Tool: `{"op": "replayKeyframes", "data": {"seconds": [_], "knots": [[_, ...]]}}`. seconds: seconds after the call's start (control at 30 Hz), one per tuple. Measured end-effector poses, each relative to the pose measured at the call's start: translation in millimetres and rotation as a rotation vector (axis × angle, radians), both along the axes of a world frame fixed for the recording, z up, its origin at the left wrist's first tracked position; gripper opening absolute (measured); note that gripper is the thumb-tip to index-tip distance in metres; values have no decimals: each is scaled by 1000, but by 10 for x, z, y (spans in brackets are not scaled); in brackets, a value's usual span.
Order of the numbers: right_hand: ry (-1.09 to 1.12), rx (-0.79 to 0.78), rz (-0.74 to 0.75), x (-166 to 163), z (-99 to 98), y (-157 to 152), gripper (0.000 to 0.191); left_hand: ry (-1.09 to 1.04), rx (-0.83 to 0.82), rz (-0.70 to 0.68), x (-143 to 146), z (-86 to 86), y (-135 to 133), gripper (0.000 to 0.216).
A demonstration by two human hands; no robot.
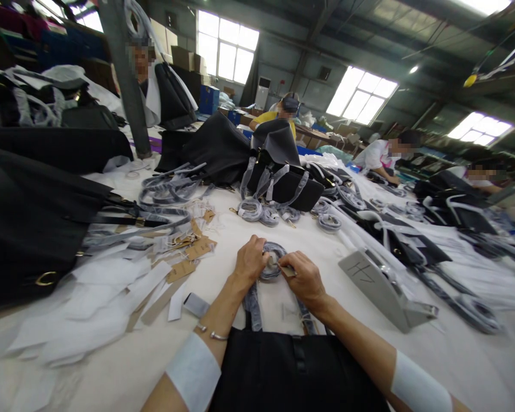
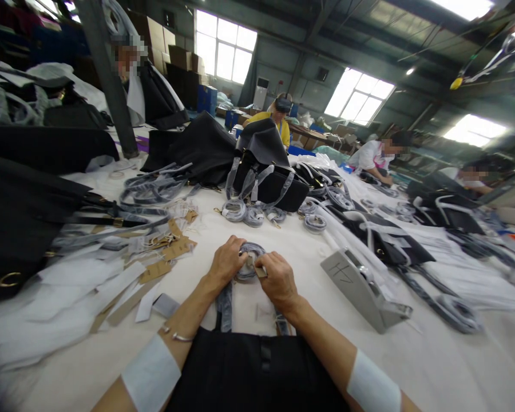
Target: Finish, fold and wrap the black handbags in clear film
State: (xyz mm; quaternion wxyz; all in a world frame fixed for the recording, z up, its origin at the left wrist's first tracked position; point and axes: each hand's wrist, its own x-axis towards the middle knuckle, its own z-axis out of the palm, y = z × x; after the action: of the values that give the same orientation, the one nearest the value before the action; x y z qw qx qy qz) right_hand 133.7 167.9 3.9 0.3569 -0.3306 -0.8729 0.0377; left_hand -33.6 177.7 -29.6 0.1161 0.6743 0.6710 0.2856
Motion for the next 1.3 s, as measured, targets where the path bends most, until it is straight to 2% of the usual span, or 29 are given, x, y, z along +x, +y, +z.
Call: {"op": "replayKeyframes", "data": {"seconds": [0.07,0.2,0.3,0.47,0.63,0.7,0.83,0.9,1.0,1.13,1.2,1.3], "knots": [[-45,64,31,-13,51,25,16,-21,-10,-2,-5,9,0,32],[32,3,-9,9,94,62,14,-80,-22,-14,-11,9,14,34],[-5,-21,-2,22,31,37,14,-124,-13,-17,-10,-8,31,35],[-197,113,134,-34,-90,12,19,-190,15,-17,-10,-17,42,34],[-229,193,6,-132,-90,143,20,-225,17,-31,-23,10,38,32],[-236,141,-18,-148,-82,143,18,-239,15,-23,-26,7,42,33],[-137,-173,-124,-101,-50,61,13,-267,37,-38,-29,-30,53,35],[-98,-243,-200,-60,-18,49,13,-273,53,-50,-33,-47,57,36],[-159,-76,-213,-24,27,81,12,-266,60,-55,-39,-53,56,36],[-241,221,-66,-51,70,118,18,-259,59,-59,-40,-50,55,36],[-252,273,-10,-65,81,125,20,-261,64,-59,-36,-56,59,36],[-257,261,2,-57,58,131,20,-264,69,-56,-31,-68,67,37]]}}
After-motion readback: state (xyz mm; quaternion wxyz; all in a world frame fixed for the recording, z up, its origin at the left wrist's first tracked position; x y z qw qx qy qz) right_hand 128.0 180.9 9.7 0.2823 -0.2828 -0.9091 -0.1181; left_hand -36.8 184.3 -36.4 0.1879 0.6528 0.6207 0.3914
